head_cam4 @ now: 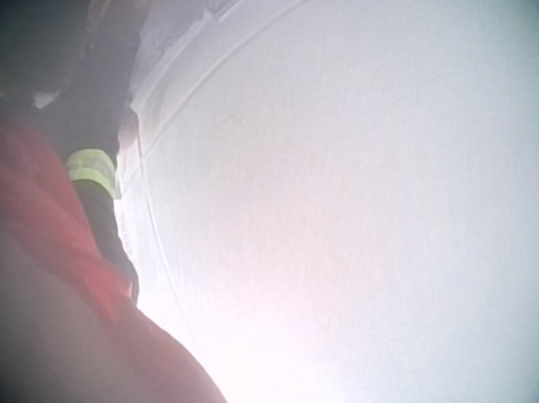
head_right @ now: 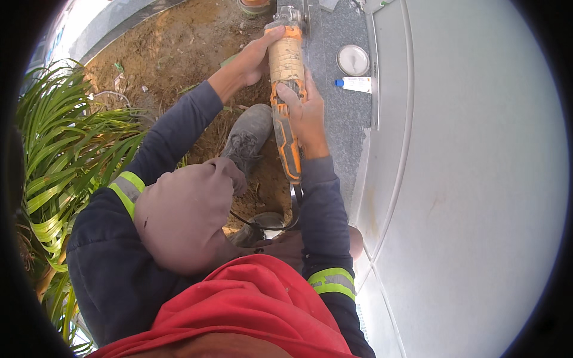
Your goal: The person uses an angle grinder to cut a stone tile on a tiled surface. They hold the tile with one hand and guide the grinder with the other, creating a cut line and generating dust. The person repositions the tile and continues cutting along a marked line.
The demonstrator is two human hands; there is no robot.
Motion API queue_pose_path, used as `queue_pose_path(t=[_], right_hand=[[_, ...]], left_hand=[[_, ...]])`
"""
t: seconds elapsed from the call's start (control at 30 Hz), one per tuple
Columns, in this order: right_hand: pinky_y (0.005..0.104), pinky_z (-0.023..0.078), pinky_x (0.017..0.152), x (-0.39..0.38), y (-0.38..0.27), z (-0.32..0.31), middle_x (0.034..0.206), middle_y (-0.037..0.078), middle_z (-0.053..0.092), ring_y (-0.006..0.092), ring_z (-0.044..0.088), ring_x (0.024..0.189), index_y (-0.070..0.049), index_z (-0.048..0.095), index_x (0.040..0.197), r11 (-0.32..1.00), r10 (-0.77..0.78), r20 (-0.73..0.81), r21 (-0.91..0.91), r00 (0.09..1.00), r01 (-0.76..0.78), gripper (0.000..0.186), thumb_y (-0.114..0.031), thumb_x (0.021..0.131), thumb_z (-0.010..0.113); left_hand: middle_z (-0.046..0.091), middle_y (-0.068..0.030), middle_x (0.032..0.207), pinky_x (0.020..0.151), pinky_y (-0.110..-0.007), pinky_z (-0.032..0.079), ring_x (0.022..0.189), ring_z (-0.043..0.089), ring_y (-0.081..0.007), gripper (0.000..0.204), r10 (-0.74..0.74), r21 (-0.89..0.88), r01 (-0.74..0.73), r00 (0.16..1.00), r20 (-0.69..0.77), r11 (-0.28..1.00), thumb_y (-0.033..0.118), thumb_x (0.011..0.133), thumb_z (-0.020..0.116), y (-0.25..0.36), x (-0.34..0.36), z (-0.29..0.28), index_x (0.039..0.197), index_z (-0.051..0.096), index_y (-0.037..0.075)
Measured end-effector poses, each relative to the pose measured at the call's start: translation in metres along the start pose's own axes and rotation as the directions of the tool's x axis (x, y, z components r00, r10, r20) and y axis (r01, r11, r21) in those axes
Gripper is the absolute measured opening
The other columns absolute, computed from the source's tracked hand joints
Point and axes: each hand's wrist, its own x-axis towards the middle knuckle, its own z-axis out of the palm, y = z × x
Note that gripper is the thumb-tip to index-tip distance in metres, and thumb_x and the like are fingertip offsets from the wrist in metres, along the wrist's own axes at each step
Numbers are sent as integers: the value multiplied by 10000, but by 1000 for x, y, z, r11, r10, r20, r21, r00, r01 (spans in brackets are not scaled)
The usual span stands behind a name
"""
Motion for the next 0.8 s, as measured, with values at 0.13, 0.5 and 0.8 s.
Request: queue_pose_path(t=[0.13,0.5,0.8], right_hand=[[336,535,942,-3,-5,1,1297,151,649,189,651,1120,60,422,1560,1000,10,15,-8,1000,-9,763,-275,943,721],[282,600,632,-11,-5,-2,1124,111,675,128,695,789,-11,388,1596,999,35,10,-9,999,-35,780,-304,948,708],[331,547,972,-21,-11,-2,1333,179,639,196,658,1158,96,366,1578,995,79,7,56,997,-80,825,-263,939,744]], left_hand=[[679,-142,1246,1056,-561,474,1157,663,-282,767,-23,-1,23,1000,7,1000,670,934,669,-2,0,-3,1342,638,22],[676,-147,1258,1096,-602,420,1205,638,-295,806,-67,25,67,998,15,997,704,908,671,-3,-11,1,1346,639,29],[677,-142,1241,1080,-580,432,1188,643,-290,800,-81,31,81,996,21,996,700,906,678,-5,-16,4,1333,644,24]])
